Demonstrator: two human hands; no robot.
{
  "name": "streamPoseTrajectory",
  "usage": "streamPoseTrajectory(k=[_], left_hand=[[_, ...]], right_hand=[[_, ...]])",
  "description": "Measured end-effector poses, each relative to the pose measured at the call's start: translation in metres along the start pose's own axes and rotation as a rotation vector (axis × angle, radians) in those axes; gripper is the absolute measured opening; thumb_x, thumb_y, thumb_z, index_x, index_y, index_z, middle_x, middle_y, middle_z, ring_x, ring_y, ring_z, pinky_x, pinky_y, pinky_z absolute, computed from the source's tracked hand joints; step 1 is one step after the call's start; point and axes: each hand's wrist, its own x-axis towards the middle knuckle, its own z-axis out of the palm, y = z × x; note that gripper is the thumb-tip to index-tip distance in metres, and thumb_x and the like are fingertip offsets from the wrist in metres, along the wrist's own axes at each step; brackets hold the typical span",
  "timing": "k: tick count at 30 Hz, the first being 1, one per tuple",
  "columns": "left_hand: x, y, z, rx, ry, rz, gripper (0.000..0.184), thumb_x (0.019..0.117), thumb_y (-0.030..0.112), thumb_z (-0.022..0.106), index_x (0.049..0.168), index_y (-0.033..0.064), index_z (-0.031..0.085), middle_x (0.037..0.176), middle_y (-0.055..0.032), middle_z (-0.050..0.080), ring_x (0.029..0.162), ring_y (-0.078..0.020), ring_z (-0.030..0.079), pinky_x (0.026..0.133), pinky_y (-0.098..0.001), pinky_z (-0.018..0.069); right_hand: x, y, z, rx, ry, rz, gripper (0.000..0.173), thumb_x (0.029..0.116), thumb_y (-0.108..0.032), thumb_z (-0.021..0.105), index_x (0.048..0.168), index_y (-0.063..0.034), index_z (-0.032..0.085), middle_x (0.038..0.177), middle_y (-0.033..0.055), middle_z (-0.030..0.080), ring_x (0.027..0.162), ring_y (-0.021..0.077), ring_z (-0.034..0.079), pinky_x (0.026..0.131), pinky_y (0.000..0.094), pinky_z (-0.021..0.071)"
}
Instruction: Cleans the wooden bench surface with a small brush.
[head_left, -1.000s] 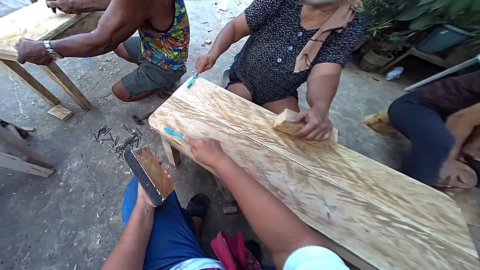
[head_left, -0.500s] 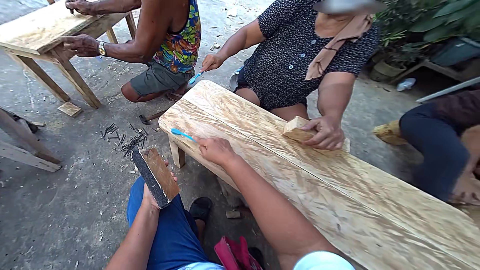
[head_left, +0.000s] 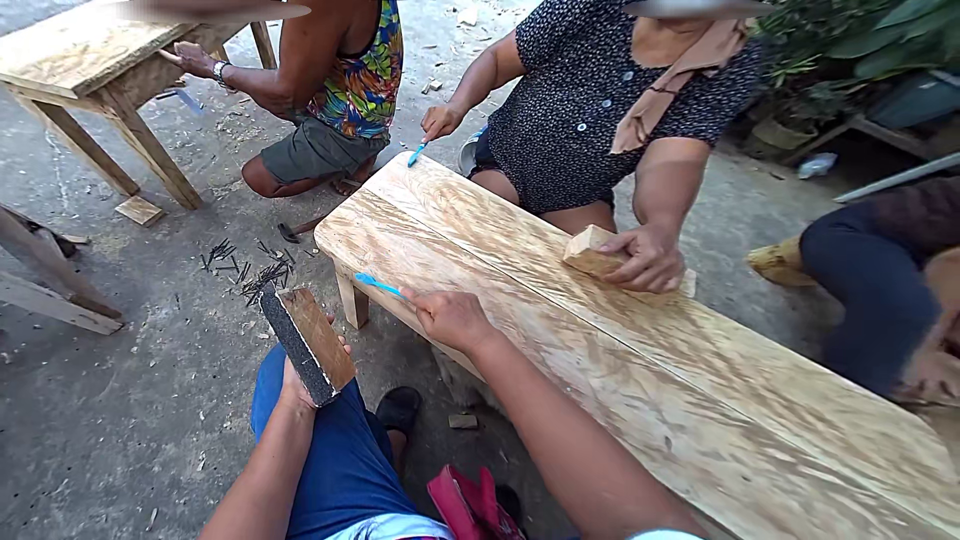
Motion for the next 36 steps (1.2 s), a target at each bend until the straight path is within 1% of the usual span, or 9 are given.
streamPoseTrajectory(k=[5, 8, 12, 16, 21, 26, 28, 31, 36], left_hand=[[-0.001, 0.000, 0.000, 0.001, 0.008, -0.003, 0.075, 0.1066, 0.057, 0.005, 0.122, 0.0081, 0.060, 0.080, -0.0141, 0.071, 0.070, -0.0272, 0.073, 0.063, -0.0416, 0.0634], [-0.003, 0.000, 0.002, 0.015, 0.016, 0.003, 0.075, 0.1066, 0.057, 0.004, 0.122, 0.0086, 0.060, 0.080, -0.0137, 0.071, 0.069, -0.0267, 0.073, 0.062, -0.0406, 0.0631], [-0.001, 0.002, -0.002, -0.014, -0.004, 0.003, 0.076, 0.1068, 0.056, 0.005, 0.120, 0.0083, 0.062, 0.081, -0.0138, 0.072, 0.069, -0.0267, 0.073, 0.064, -0.0408, 0.0632], [-0.001, 0.003, -0.003, -0.025, 0.001, -0.008, 0.077, 0.1058, 0.059, 0.004, 0.120, 0.0092, 0.062, 0.081, -0.0134, 0.072, 0.070, -0.0268, 0.073, 0.064, -0.0408, 0.0634], [0.001, 0.004, -0.006, -0.043, -0.009, -0.014, 0.076, 0.1061, 0.058, 0.006, 0.120, 0.0090, 0.062, 0.080, -0.0136, 0.072, 0.070, -0.0269, 0.073, 0.065, -0.0412, 0.0635], [0.000, 0.005, -0.007, -0.059, 0.011, -0.008, 0.077, 0.1059, 0.059, 0.007, 0.122, 0.0081, 0.062, 0.079, -0.0146, 0.071, 0.069, -0.0277, 0.073, 0.064, -0.0426, 0.0635], [-0.001, 0.005, -0.006, -0.053, 0.015, -0.013, 0.075, 0.1063, 0.058, 0.008, 0.121, 0.0084, 0.062, 0.080, -0.0149, 0.072, 0.069, -0.0278, 0.073, 0.064, -0.0423, 0.0637], [0.000, 0.005, -0.006, -0.022, 0.013, -0.006, 0.075, 0.1065, 0.057, 0.006, 0.122, 0.0087, 0.062, 0.080, -0.0138, 0.072, 0.070, -0.0271, 0.073, 0.065, -0.0419, 0.0635], [0.002, 0.006, -0.007, -0.004, 0.024, 0.003, 0.073, 0.1068, 0.057, 0.010, 0.123, 0.0088, 0.061, 0.078, -0.0132, 0.072, 0.069, -0.0267, 0.074, 0.065, -0.0426, 0.0637]], right_hand=[[0.012, -0.010, 0.006, 0.023, 0.051, -0.015, 0.042, 0.1066, -0.020, 0.046, 0.145, -0.0243, 0.062, 0.097, 0.0182, 0.076, 0.092, 0.0388, 0.073, 0.078, 0.0590, 0.0534], [0.020, -0.013, 0.002, 0.052, 0.044, 0.058, 0.042, 0.1074, -0.020, 0.046, 0.147, -0.0239, 0.059, 0.104, 0.0197, 0.076, 0.096, 0.0421, 0.072, 0.081, 0.0624, 0.0531], [0.019, -0.004, -0.013, -0.009, -0.156, -0.097, 0.040, 0.1082, -0.023, 0.045, 0.144, -0.0270, 0.063, 0.105, 0.0176, 0.076, 0.100, 0.0394, 0.071, 0.085, 0.0608, 0.0502], [0.023, 0.022, -0.009, 0.115, 0.058, -0.093, 0.037, 0.1054, -0.018, 0.050, 0.138, -0.0201, 0.068, 0.103, 0.0178, 0.077, 0.093, 0.0408, 0.073, 0.080, 0.0642, 0.0524], [0.033, 0.020, -0.014, 0.069, -0.076, -0.176, 0.038, 0.1050, -0.021, 0.049, 0.137, -0.0218, 0.069, 0.103, 0.0163, 0.078, 0.093, 0.0387, 0.073, 0.082, 0.0624, 0.0516], [0.059, -0.009, 0.005, 0.053, 0.141, 0.009, 0.040, 0.1056, -0.022, 0.047, 0.141, -0.0256, 0.066, 0.097, 0.0188, 0.077, 0.091, 0.0413, 0.073, 0.076, 0.0619, 0.0523], [0.072, -0.026, 0.000, 0.038, 0.059, 0.072, 0.043, 0.1075, -0.024, 0.044, 0.147, -0.0280, 0.060, 0.105, 0.0182, 0.077, 0.099, 0.0405, 0.072, 0.082, 0.0612, 0.0521], [0.088, -0.042, -0.017, 0.007, -0.076, 0.025, 0.044, 0.1078, -0.025, 0.042, 0.148, -0.0295, 0.058, 0.113, 0.0165, 0.075, 0.107, 0.0387, 0.070, 0.087, 0.0610, 0.0509], [0.091, -0.052, -0.017, 0.021, -0.077, 0.115, 0.045, 0.1085, -0.025, 0.040, 0.150, -0.0285, 0.056, 0.119, 0.0158, 0.074, 0.110, 0.0378, 0.069, 0.088, 0.0605, 0.0520]])
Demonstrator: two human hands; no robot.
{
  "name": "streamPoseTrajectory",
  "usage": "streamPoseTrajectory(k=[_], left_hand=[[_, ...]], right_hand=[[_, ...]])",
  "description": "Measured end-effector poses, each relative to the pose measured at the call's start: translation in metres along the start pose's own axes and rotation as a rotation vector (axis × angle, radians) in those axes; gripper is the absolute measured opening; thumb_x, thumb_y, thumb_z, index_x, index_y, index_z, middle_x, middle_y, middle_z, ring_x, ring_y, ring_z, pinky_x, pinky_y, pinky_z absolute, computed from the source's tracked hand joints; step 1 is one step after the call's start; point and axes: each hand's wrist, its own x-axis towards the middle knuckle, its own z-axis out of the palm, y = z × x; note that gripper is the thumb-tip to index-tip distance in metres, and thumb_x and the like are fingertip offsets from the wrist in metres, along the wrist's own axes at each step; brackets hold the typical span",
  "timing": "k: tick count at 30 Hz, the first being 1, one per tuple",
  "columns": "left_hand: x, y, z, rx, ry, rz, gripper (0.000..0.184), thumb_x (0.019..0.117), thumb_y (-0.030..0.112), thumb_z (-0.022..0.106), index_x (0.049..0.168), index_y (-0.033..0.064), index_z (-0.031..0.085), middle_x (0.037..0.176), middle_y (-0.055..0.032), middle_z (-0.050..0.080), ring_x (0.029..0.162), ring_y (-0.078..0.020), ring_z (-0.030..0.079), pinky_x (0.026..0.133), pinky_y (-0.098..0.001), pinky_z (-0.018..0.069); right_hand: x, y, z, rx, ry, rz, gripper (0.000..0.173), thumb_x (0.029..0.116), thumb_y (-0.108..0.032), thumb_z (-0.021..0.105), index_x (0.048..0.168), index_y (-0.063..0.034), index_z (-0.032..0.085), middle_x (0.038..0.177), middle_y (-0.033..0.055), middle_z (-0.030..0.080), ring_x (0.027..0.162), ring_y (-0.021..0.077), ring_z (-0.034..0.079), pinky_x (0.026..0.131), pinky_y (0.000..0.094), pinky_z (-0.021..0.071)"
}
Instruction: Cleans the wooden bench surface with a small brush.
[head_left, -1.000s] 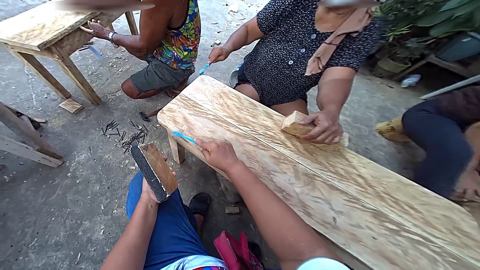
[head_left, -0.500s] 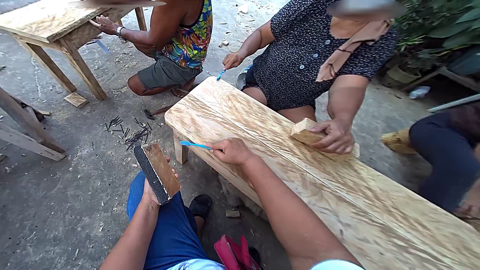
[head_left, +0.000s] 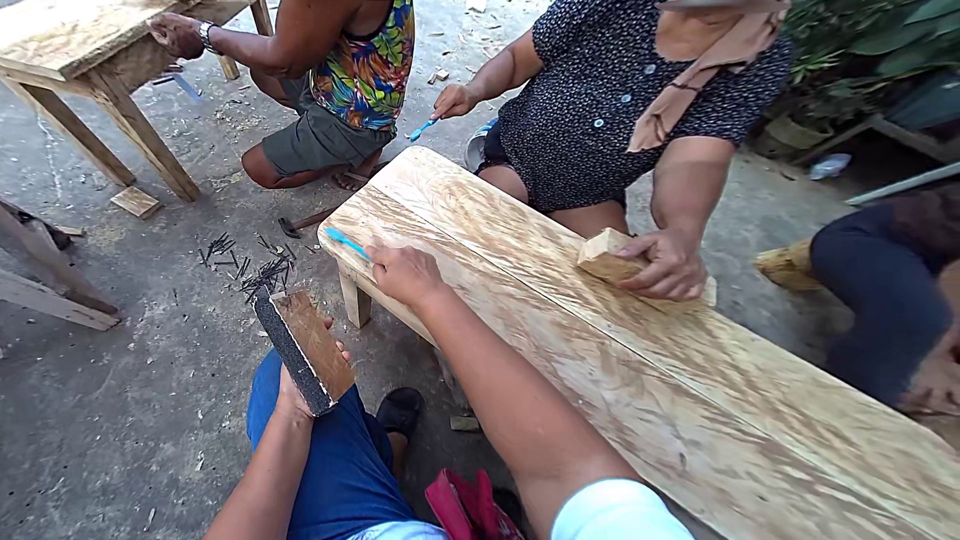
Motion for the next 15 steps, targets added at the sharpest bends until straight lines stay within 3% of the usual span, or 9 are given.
streamPoseTrajectory(k=[5, 7, 9, 13, 15], left_hand=[[-0.001, 0.000, 0.000, 0.003, 0.004, 0.001, 0.073, 0.1068, 0.057, 0.008, 0.123, 0.0092, 0.061, 0.078, -0.0135, 0.072, 0.070, -0.0270, 0.074, 0.064, -0.0427, 0.0636], [0.000, -0.001, 0.003, -0.008, -0.003, 0.005, 0.072, 0.1072, 0.056, 0.009, 0.123, 0.0080, 0.061, 0.078, -0.0138, 0.072, 0.069, -0.0273, 0.074, 0.064, -0.0425, 0.0636], [0.000, -0.002, 0.006, -0.014, 0.002, 0.002, 0.073, 0.1075, 0.056, 0.009, 0.124, 0.0072, 0.060, 0.078, -0.0137, 0.071, 0.068, -0.0273, 0.073, 0.063, -0.0427, 0.0635], [-0.002, -0.006, 0.010, -0.011, -0.029, -0.016, 0.071, 0.1076, 0.055, 0.010, 0.123, 0.0084, 0.061, 0.079, -0.0135, 0.071, 0.069, -0.0271, 0.073, 0.064, -0.0427, 0.0636], [-0.001, -0.006, 0.013, -0.005, -0.030, -0.010, 0.070, 0.1080, 0.054, 0.010, 0.122, 0.0082, 0.061, 0.079, -0.0134, 0.072, 0.069, -0.0269, 0.074, 0.064, -0.0418, 0.0639]], right_hand=[[-0.005, 0.002, 0.000, -0.023, 0.037, 0.200, 0.045, 0.1103, -0.023, 0.037, 0.153, -0.0242, 0.050, 0.114, 0.0192, 0.073, 0.108, 0.0389, 0.070, 0.086, 0.0581, 0.0536], [-0.007, 0.000, -0.001, -0.018, -0.007, 0.109, 0.044, 0.1101, -0.024, 0.038, 0.152, -0.0223, 0.053, 0.114, 0.0196, 0.073, 0.108, 0.0394, 0.070, 0.087, 0.0590, 0.0532], [-0.002, 0.000, -0.006, 0.026, -0.063, 0.037, 0.044, 0.1104, -0.027, 0.039, 0.151, -0.0262, 0.055, 0.122, 0.0176, 0.072, 0.115, 0.0384, 0.067, 0.092, 0.0606, 0.0507], [0.016, -0.003, -0.017, 0.036, 0.008, 0.258, 0.044, 0.1108, -0.016, 0.036, 0.153, -0.0188, 0.048, 0.127, 0.0221, 0.068, 0.119, 0.0420, 0.065, 0.093, 0.0604, 0.0515], [0.019, -0.015, -0.007, 0.029, -0.029, 0.132, 0.045, 0.1100, -0.016, 0.040, 0.153, -0.0196, 0.049, 0.125, 0.0234, 0.069, 0.117, 0.0431, 0.066, 0.093, 0.0614, 0.0521]])
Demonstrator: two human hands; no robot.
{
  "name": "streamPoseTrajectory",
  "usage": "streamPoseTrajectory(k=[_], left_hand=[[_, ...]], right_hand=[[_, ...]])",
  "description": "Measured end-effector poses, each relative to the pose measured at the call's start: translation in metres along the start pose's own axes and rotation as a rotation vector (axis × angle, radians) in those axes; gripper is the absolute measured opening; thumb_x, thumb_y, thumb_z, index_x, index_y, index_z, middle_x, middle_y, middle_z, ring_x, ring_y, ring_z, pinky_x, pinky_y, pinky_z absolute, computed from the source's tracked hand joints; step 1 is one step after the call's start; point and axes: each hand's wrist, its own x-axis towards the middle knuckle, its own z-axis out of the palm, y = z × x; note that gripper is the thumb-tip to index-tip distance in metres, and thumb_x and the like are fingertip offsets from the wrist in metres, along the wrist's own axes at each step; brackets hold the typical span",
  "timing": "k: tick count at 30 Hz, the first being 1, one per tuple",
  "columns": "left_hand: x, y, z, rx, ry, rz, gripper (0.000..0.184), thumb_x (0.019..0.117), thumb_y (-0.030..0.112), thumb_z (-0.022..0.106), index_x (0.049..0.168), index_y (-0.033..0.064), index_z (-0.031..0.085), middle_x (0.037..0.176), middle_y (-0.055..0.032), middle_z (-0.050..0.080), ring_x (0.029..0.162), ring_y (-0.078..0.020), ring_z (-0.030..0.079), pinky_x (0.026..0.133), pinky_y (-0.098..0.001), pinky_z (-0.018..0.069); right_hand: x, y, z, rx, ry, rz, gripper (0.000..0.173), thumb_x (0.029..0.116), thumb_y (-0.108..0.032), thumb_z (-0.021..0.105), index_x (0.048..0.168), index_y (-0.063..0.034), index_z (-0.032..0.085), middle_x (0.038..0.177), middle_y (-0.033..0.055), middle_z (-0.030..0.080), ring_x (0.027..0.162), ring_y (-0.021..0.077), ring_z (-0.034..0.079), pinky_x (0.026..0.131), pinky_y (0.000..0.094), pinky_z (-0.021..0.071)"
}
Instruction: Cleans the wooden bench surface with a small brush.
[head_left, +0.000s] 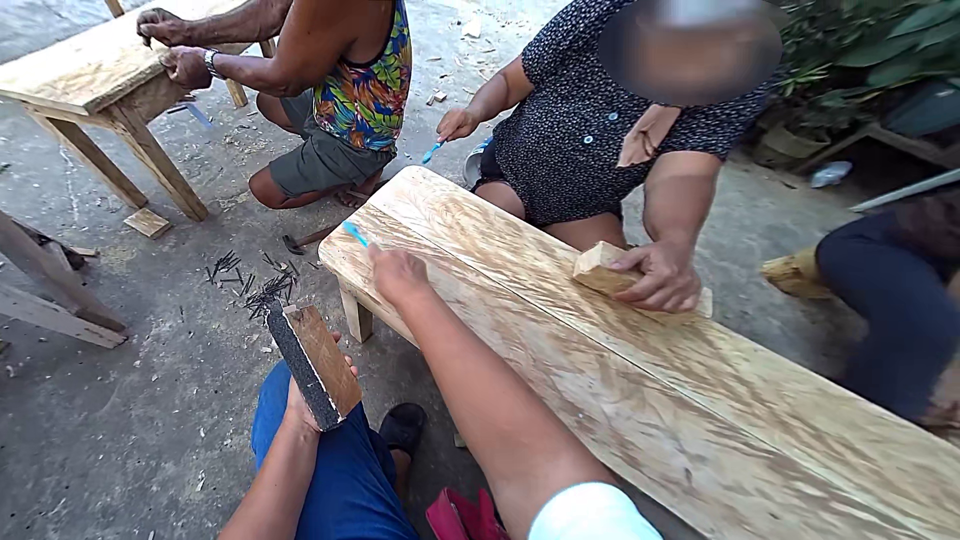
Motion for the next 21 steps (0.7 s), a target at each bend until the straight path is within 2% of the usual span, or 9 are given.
streamPoseTrajectory(k=[2, 4, 7, 10, 12, 15, 16, 19, 21], left_hand=[[0.001, 0.000, 0.002, 0.004, 0.021, -0.004, 0.070, 0.1079, 0.055, 0.009, 0.123, 0.0078, 0.058, 0.078, -0.0133, 0.072, 0.068, -0.0267, 0.074, 0.063, -0.0411, 0.0640], [0.000, 0.001, 0.001, 0.006, 0.032, -0.007, 0.070, 0.1080, 0.055, 0.009, 0.124, 0.0073, 0.059, 0.079, -0.0137, 0.071, 0.068, -0.0265, 0.074, 0.064, -0.0412, 0.0641], [-0.002, 0.004, -0.008, 0.016, 0.020, 0.004, 0.071, 0.1077, 0.055, 0.011, 0.124, 0.0074, 0.060, 0.079, -0.0133, 0.072, 0.069, -0.0264, 0.074, 0.064, -0.0425, 0.0640], [-0.004, 0.008, -0.013, 0.039, 0.013, 0.025, 0.071, 0.1076, 0.055, 0.009, 0.124, 0.0081, 0.059, 0.078, -0.0119, 0.072, 0.069, -0.0250, 0.074, 0.064, -0.0414, 0.0641], [-0.005, 0.009, -0.013, 0.039, 0.027, 0.032, 0.071, 0.1079, 0.054, 0.008, 0.124, 0.0079, 0.060, 0.078, -0.0118, 0.072, 0.068, -0.0250, 0.074, 0.064, -0.0415, 0.0640], [-0.005, 0.008, -0.015, 0.017, 0.049, 0.013, 0.071, 0.1075, 0.055, 0.009, 0.122, 0.0088, 0.061, 0.078, -0.0127, 0.072, 0.068, -0.0263, 0.073, 0.063, -0.0419, 0.0635], [-0.005, 0.008, -0.014, 0.015, 0.051, 0.010, 0.071, 0.1073, 0.055, 0.009, 0.122, 0.0090, 0.061, 0.078, -0.0128, 0.072, 0.068, -0.0264, 0.073, 0.063, -0.0416, 0.0635], [-0.002, 0.004, -0.011, 0.001, 0.040, -0.002, 0.072, 0.1070, 0.056, 0.008, 0.123, 0.0089, 0.060, 0.078, -0.0130, 0.072, 0.069, -0.0263, 0.074, 0.064, -0.0414, 0.0637], [-0.002, 0.002, -0.007, 0.023, 0.033, -0.002, 0.073, 0.1071, 0.056, 0.007, 0.123, 0.0090, 0.060, 0.078, -0.0127, 0.072, 0.069, -0.0256, 0.074, 0.064, -0.0414, 0.0639]], right_hand=[[-0.002, -0.008, 0.009, -0.061, -0.075, -0.191, 0.044, 0.1101, -0.022, 0.042, 0.153, -0.0270, 0.051, 0.123, 0.0198, 0.071, 0.116, 0.0403, 0.066, 0.093, 0.0609, 0.0507], [-0.003, -0.004, 0.013, -0.075, -0.065, -0.226, 0.043, 0.1105, -0.025, 0.041, 0.152, -0.0311, 0.053, 0.122, 0.0171, 0.072, 0.114, 0.0387, 0.067, 0.092, 0.0604, 0.0506], [-0.011, 0.011, 0.016, 0.001, 0.016, -0.145, 0.040, 0.1105, -0.031, 0.043, 0.148, -0.0339, 0.058, 0.122, 0.0137, 0.073, 0.113, 0.0363, 0.068, 0.090, 0.0591, 0.0516], [-0.028, 0.027, 0.013, 0.142, 0.032, -0.076, 0.039, 0.1103, -0.032, 0.044, 0.146, -0.0291, 0.061, 0.121, 0.0146, 0.074, 0.114, 0.0381, 0.068, 0.093, 0.0622, 0.0495], [-0.037, 0.055, 0.004, 0.158, 0.093, 0.037, 0.041, 0.1109, -0.029, 0.041, 0.148, -0.0255, 0.058, 0.123, 0.0182, 0.073, 0.115, 0.0417, 0.067, 0.095, 0.0647, 0.0488], [-0.050, 0.100, -0.006, 0.014, 0.169, 0.355, 0.046, 0.1119, -0.025, 0.035, 0.157, -0.0240, 0.045, 0.121, 0.0248, 0.070, 0.113, 0.0464, 0.067, 0.091, 0.0647, 0.0504], [-0.057, 0.104, -0.006, -0.019, 0.159, 0.397, 0.047, 0.1122, -0.025, 0.033, 0.158, -0.0228, 0.043, 0.120, 0.0252, 0.071, 0.112, 0.0461, 0.068, 0.091, 0.0637, 0.0509], [-0.090, 0.085, 0.009, -0.022, 0.066, 0.155, 0.046, 0.1113, -0.022, 0.037, 0.155, -0.0155, 0.047, 0.108, 0.0261, 0.073, 0.104, 0.0459, 0.069, 0.089, 0.0621, 0.0519], [-0.102, 0.083, 0.016, -0.052, 0.015, 0.021, 0.045, 0.1114, -0.025, 0.037, 0.154, -0.0195, 0.050, 0.102, 0.0223, 0.074, 0.101, 0.0431, 0.070, 0.086, 0.0603, 0.0518]])
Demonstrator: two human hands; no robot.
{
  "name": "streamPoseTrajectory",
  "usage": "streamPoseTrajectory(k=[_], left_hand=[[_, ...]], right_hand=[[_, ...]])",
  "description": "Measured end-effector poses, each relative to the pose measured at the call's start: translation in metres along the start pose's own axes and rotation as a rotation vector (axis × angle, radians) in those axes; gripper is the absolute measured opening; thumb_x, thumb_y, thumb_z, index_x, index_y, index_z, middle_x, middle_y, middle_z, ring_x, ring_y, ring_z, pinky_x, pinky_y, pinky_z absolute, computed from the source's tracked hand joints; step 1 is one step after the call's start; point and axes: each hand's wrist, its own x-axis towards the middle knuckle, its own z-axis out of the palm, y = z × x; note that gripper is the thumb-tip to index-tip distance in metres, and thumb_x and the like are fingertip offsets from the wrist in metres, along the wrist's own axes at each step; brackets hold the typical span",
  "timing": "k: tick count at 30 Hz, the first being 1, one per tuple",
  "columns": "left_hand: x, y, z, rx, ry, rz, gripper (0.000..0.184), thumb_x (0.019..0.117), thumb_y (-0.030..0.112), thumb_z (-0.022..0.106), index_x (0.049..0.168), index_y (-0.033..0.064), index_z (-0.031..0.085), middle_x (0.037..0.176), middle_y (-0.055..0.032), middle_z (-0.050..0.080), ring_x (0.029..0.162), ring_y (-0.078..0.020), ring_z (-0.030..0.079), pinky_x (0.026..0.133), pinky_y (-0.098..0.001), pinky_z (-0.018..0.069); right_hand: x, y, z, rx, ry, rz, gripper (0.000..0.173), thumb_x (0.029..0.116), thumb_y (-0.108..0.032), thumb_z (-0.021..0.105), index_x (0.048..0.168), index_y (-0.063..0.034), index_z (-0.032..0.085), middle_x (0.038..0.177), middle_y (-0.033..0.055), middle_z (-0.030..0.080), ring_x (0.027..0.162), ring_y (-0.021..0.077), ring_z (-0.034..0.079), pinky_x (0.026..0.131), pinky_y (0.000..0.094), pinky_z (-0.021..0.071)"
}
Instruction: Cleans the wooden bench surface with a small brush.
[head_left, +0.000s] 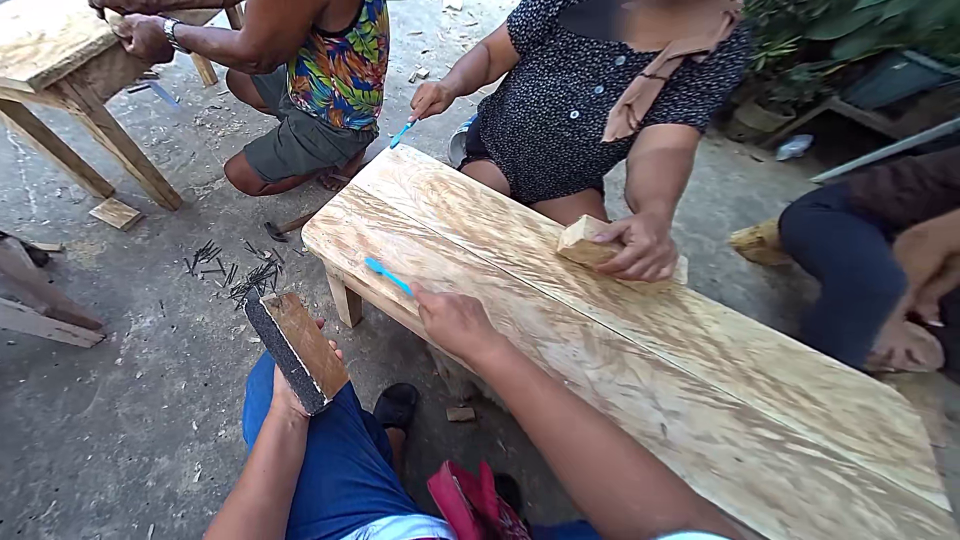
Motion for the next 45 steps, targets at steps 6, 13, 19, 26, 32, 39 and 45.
streamPoseTrajectory(k=[6, 13, 19, 26, 32, 39, 45], left_hand=[[0.001, 0.001, -0.009, 0.062, -0.042, 0.032, 0.072, 0.1073, 0.055, 0.007, 0.123, 0.0094, 0.060, 0.081, -0.0122, 0.072, 0.072, -0.0261, 0.074, 0.066, -0.0428, 0.0639], [-0.001, 0.001, -0.006, 0.067, -0.023, 0.026, 0.076, 0.1061, 0.058, 0.004, 0.121, 0.0106, 0.062, 0.080, -0.0125, 0.073, 0.072, -0.0267, 0.075, 0.066, -0.0422, 0.0642], [-0.001, 0.002, -0.004, 0.095, 0.017, 0.060, 0.076, 0.1064, 0.057, 0.003, 0.127, 0.0093, 0.058, 0.080, -0.0114, 0.072, 0.071, -0.0247, 0.074, 0.065, -0.0405, 0.0639], [-0.001, 0.002, -0.004, 0.073, -0.010, 0.051, 0.073, 0.1070, 0.056, 0.005, 0.123, 0.0097, 0.059, 0.080, -0.0116, 0.072, 0.072, -0.0253, 0.074, 0.066, -0.0413, 0.0640], [-0.002, 0.001, 0.001, 0.074, 0.019, 0.037, 0.070, 0.1080, 0.055, 0.008, 0.122, 0.0099, 0.060, 0.079, -0.0119, 0.071, 0.070, -0.0252, 0.074, 0.064, -0.0402, 0.0636], [-0.001, 0.004, -0.007, 0.066, -0.023, 0.058, 0.070, 0.1084, 0.052, 0.008, 0.121, 0.0092, 0.062, 0.080, -0.0117, 0.072, 0.071, -0.0254, 0.073, 0.065, -0.0417, 0.0633], [-0.002, 0.005, -0.007, 0.036, -0.016, 0.042, 0.073, 0.1077, 0.054, 0.007, 0.120, 0.0084, 0.063, 0.080, -0.0132, 0.073, 0.071, -0.0264, 0.074, 0.065, -0.0418, 0.0636]], right_hand=[[-0.013, 0.055, -0.008, 0.089, 0.164, 0.361, 0.044, 0.1103, -0.017, 0.039, 0.153, -0.0086, 0.048, 0.130, 0.0261, 0.063, 0.111, 0.0457, 0.066, 0.091, 0.0618, 0.0527], [-0.042, 0.044, 0.004, 0.076, 0.123, 0.169, 0.040, 0.1096, -0.016, 0.041, 0.146, -0.0078, 0.056, 0.126, 0.0233, 0.067, 0.105, 0.0433, 0.069, 0.086, 0.0603, 0.0541], [-0.046, 0.019, 0.036, 0.095, 0.245, -0.067, 0.038, 0.1056, -0.010, 0.046, 0.139, -0.0035, 0.062, 0.111, 0.0211, 0.072, 0.094, 0.0393, 0.073, 0.077, 0.0539, 0.0580], [-0.037, 0.028, 0.028, 0.089, 0.243, -0.043, 0.037, 0.1065, -0.013, 0.047, 0.139, -0.0041, 0.062, 0.112, 0.0221, 0.071, 0.095, 0.0408, 0.072, 0.078, 0.0561, 0.0566], [-0.015, 0.014, 0.017, 0.024, 0.158, -0.113, 0.039, 0.1082, -0.014, 0.045, 0.144, -0.0106, 0.060, 0.112, 0.0205, 0.070, 0.093, 0.0394, 0.071, 0.076, 0.0554, 0.0564], [-0.006, 0.035, 0.031, 0.074, 0.274, -0.352, 0.035, 0.1030, -0.013, 0.053, 0.133, -0.0153, 0.071, 0.095, 0.0174, 0.073, 0.081, 0.0361, 0.071, 0.067, 0.0547, 0.0554], [-0.014, 0.035, 0.029, 0.097, 0.305, -0.084, 0.039, 0.1057, -0.016, 0.050, 0.141, -0.0125, 0.064, 0.102, 0.0224, 0.072, 0.090, 0.0411, 0.071, 0.074, 0.0582, 0.0547]])
